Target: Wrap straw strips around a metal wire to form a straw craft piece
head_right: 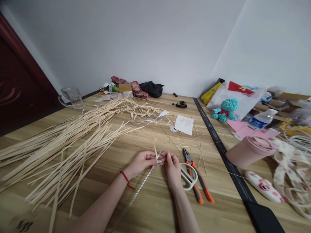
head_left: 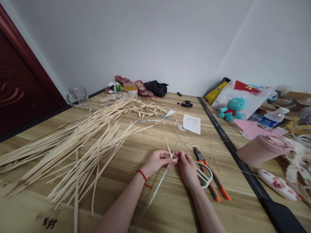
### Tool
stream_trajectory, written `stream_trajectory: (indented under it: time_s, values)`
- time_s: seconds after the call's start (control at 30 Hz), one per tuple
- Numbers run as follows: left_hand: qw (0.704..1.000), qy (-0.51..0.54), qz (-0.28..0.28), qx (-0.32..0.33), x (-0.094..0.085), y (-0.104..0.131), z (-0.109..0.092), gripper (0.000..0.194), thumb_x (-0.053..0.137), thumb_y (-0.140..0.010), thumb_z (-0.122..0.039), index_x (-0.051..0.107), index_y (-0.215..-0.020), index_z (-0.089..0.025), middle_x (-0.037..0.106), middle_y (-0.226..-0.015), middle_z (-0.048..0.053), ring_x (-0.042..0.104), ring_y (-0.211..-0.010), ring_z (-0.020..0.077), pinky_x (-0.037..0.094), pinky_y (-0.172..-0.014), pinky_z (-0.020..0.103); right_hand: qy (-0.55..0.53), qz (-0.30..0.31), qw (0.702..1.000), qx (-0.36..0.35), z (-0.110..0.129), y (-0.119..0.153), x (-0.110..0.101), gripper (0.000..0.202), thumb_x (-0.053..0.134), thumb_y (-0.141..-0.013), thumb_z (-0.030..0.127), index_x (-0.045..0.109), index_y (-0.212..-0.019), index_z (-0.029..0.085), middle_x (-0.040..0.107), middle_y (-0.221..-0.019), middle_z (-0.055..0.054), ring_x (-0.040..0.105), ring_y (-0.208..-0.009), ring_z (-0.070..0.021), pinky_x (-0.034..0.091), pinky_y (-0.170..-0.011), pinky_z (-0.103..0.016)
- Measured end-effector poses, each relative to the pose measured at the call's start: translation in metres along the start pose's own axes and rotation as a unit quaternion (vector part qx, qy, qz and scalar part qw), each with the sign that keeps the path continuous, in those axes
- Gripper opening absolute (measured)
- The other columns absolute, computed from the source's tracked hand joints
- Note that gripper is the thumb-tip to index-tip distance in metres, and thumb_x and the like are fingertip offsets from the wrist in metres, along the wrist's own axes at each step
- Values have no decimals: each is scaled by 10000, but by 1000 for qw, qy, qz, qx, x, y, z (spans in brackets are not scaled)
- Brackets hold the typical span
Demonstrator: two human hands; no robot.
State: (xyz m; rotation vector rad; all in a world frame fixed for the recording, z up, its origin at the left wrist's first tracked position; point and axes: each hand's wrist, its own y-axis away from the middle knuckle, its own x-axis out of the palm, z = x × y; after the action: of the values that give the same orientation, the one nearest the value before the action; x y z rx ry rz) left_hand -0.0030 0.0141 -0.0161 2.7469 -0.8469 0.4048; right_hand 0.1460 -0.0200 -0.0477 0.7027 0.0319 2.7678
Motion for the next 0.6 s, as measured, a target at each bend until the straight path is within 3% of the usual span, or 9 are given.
stream_trajectory:
  time_s: [0.2,0.27,0.4,0.6]
  values:
    - [993,51,97,-50,3,5,0,367,761,-630,-344,700,-893,-95,618,-681,32,503,-540,72,403,-544,211,-88,131,980,118,14,10,9,292,673,-740,320,650,-998,184,684,-1016,-94,652,-801,-206,529,-635,-301]
    - [989,49,119,-74,6,6,1,373,770,-617,-345,706,-893,-102,612,-663,25,514,-548,79,411,-561,219,-111,149,971,150,17,12,9,320,683,-731,268,645,-1036,178,673,-1068,-97,648,-888,-211,537,-677,-293]
    - [984,38,145,-95,10,6,2,398,774,-605,-351,708,-916,-111,625,-692,28,522,-562,84,414,-582,228,-132,90,977,141,16,10,5,313,698,-721,215,662,-1030,182,711,-967,-62,632,-966,-180,506,-833,-267]
    - [992,31,98,-71,7,4,-1,397,769,-609,-351,709,-911,-101,598,-661,14,484,-533,67,393,-566,221,-61,29,997,44,9,7,4,226,731,-676,293,708,-883,205,697,-1015,-74,606,-1026,-246,485,-874,-372]
